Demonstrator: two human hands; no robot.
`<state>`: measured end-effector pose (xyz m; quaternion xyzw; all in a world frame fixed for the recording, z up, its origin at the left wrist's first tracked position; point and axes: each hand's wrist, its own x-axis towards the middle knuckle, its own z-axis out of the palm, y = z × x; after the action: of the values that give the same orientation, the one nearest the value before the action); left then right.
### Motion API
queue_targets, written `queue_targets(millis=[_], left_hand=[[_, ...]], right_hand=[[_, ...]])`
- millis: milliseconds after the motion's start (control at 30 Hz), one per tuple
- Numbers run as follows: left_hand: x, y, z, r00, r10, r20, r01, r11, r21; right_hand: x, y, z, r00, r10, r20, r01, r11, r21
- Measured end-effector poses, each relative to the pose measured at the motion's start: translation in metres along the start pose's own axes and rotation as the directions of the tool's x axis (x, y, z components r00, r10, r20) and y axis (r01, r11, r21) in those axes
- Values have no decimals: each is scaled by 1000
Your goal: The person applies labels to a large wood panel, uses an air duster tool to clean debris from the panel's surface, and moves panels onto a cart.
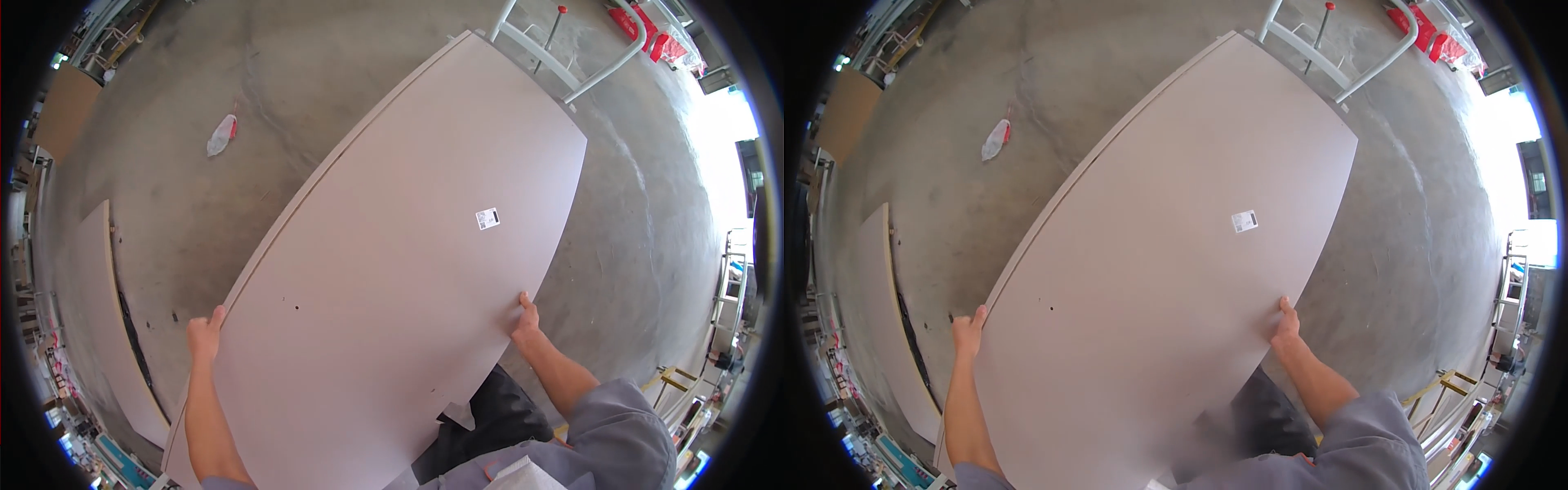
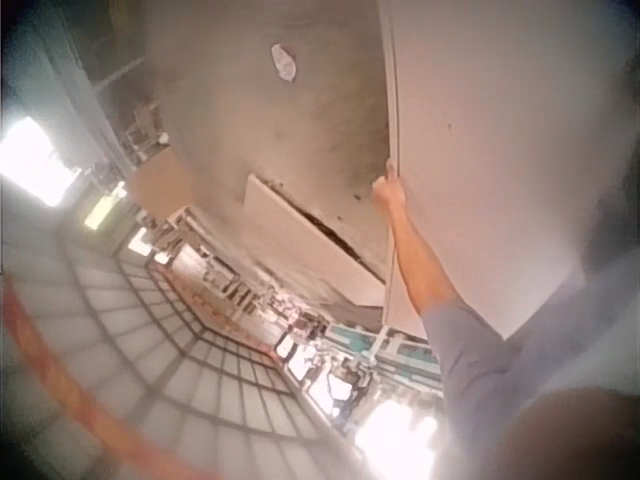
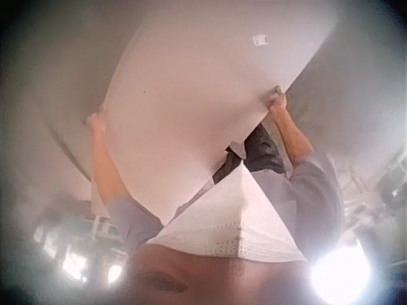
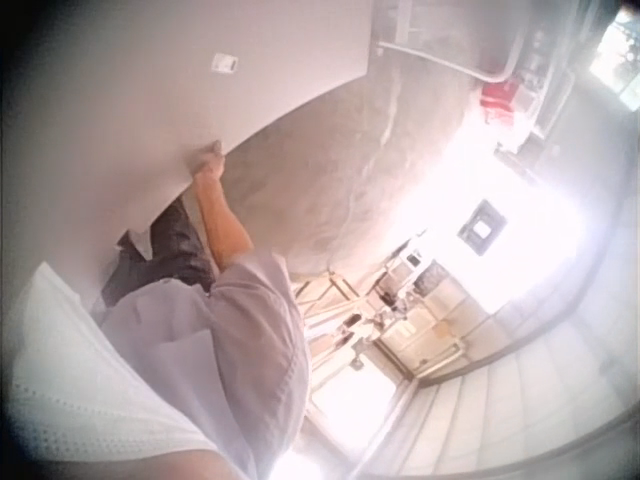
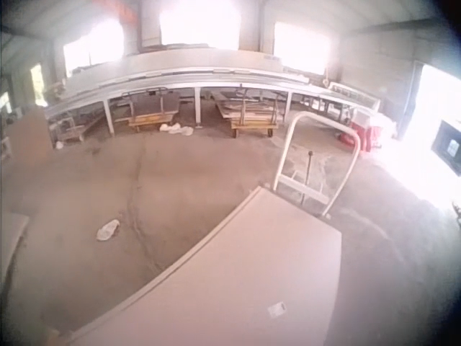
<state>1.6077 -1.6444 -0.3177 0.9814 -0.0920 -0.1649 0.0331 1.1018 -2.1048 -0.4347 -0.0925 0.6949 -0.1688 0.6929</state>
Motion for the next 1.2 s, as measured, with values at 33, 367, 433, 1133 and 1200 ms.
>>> queue_targets(millis=[33, 367, 433, 1133, 1200], left_hand=[[11, 7, 10, 1000, 2, -1, -2, 1000, -11], [81, 73, 83, 997, -7, 76, 14, 996, -92], [97, 93, 92, 994, -26, 104, 36, 994, -99], [174, 126, 167, 956, 30, 292, -21, 999, -34], [150, 104, 170, 993, 35, 110, -52, 986, 156]], right_hand=[[13, -5, 8, 1000, 4, -7, -4, 1000, -4], [99, -49, 24, 999, -24, -44, 22, 999, -48], [117, -67, 40, 997, -54, -61, 50, 996, -75], [199, -96, 49, 988, -141, -59, 122, 963, -240], [192, -102, 26, 975, -207, -81, -103, -100, -990]])
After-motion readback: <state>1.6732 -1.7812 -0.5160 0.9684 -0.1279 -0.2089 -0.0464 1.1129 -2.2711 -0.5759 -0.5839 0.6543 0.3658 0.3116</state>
